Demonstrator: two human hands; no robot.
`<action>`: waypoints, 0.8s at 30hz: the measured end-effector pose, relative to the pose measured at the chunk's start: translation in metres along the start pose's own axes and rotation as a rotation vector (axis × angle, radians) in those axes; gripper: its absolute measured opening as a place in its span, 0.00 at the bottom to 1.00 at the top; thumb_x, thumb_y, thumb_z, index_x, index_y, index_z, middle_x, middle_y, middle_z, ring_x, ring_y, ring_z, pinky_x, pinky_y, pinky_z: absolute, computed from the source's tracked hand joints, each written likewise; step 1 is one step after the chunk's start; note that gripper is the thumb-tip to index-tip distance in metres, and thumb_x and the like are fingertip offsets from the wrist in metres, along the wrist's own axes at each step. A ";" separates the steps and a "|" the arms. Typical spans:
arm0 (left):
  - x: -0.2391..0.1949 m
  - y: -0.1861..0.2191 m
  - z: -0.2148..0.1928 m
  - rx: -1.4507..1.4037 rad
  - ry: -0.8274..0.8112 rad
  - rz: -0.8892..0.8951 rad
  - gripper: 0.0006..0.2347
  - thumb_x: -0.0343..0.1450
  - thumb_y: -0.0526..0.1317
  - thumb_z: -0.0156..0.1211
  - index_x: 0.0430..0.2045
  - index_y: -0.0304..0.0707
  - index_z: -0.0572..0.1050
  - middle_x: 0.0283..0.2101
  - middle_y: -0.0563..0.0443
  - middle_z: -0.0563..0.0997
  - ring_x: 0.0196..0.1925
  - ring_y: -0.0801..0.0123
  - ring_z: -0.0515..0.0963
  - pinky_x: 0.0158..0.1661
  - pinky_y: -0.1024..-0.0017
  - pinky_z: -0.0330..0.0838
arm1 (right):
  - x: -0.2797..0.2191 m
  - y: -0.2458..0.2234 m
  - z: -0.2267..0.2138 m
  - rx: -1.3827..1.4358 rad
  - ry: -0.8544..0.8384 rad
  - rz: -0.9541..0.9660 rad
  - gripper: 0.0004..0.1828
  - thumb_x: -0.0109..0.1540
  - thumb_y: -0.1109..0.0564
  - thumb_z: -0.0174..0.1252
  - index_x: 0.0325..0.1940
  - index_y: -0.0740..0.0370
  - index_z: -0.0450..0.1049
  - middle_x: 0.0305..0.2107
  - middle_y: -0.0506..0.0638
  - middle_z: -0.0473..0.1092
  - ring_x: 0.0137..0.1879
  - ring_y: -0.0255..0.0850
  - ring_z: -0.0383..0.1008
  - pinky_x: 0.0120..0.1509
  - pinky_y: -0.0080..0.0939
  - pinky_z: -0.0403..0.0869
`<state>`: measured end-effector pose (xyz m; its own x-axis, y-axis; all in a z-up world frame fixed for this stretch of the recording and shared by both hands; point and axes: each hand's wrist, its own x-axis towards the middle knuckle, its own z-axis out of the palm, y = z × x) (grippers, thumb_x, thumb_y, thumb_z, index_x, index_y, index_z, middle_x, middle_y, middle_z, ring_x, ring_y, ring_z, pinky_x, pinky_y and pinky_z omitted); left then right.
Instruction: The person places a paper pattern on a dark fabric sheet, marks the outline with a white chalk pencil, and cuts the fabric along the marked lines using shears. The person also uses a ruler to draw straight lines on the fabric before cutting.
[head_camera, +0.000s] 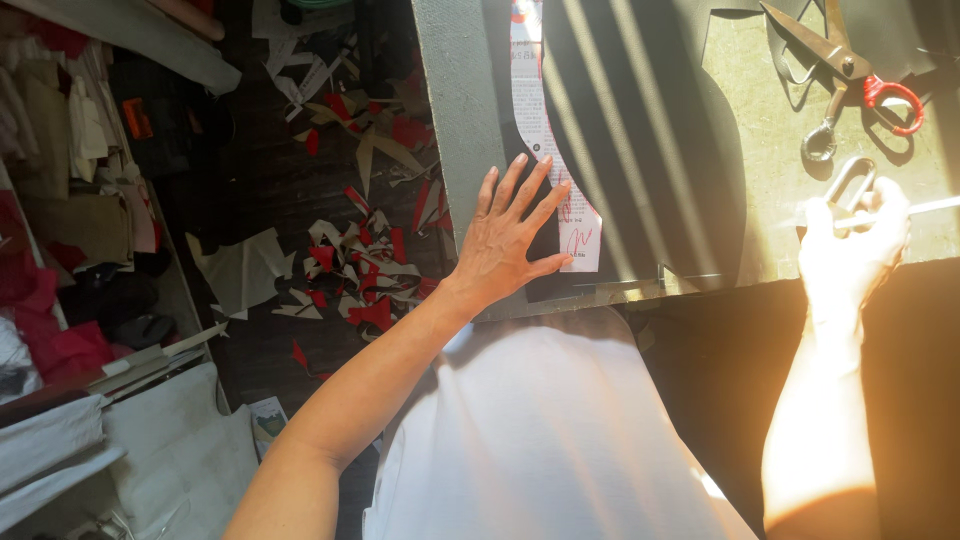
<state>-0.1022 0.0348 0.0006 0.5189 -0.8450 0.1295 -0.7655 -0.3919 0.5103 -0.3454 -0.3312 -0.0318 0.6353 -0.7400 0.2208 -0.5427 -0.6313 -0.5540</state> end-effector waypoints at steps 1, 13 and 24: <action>-0.001 0.000 0.000 -0.005 0.002 -0.002 0.40 0.63 0.59 0.71 0.70 0.49 0.60 0.76 0.45 0.54 0.79 0.48 0.47 0.75 0.45 0.40 | -0.003 0.002 0.002 0.008 -0.009 -0.017 0.33 0.64 0.61 0.65 0.72 0.70 0.64 0.60 0.64 0.65 0.65 0.50 0.69 0.72 0.50 0.72; 0.001 -0.008 -0.005 0.024 -0.001 -0.010 0.39 0.63 0.59 0.72 0.69 0.51 0.62 0.76 0.47 0.53 0.78 0.48 0.46 0.75 0.43 0.38 | -0.014 -0.031 -0.014 0.060 -0.118 0.144 0.40 0.62 0.62 0.73 0.72 0.81 0.60 0.46 0.60 0.74 0.46 0.38 0.75 0.50 0.36 0.74; 0.004 -0.009 -0.005 0.055 -0.013 -0.009 0.40 0.62 0.61 0.71 0.69 0.53 0.62 0.76 0.47 0.53 0.78 0.48 0.46 0.74 0.43 0.37 | -0.034 -0.149 0.005 0.585 -0.356 0.234 0.34 0.64 0.69 0.62 0.74 0.74 0.61 0.52 0.60 0.72 0.55 0.41 0.77 0.57 0.39 0.79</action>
<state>-0.0917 0.0370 0.0005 0.5209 -0.8459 0.1143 -0.7811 -0.4183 0.4636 -0.2834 -0.2109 0.0393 0.7329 -0.6571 -0.1762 -0.3674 -0.1642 -0.9155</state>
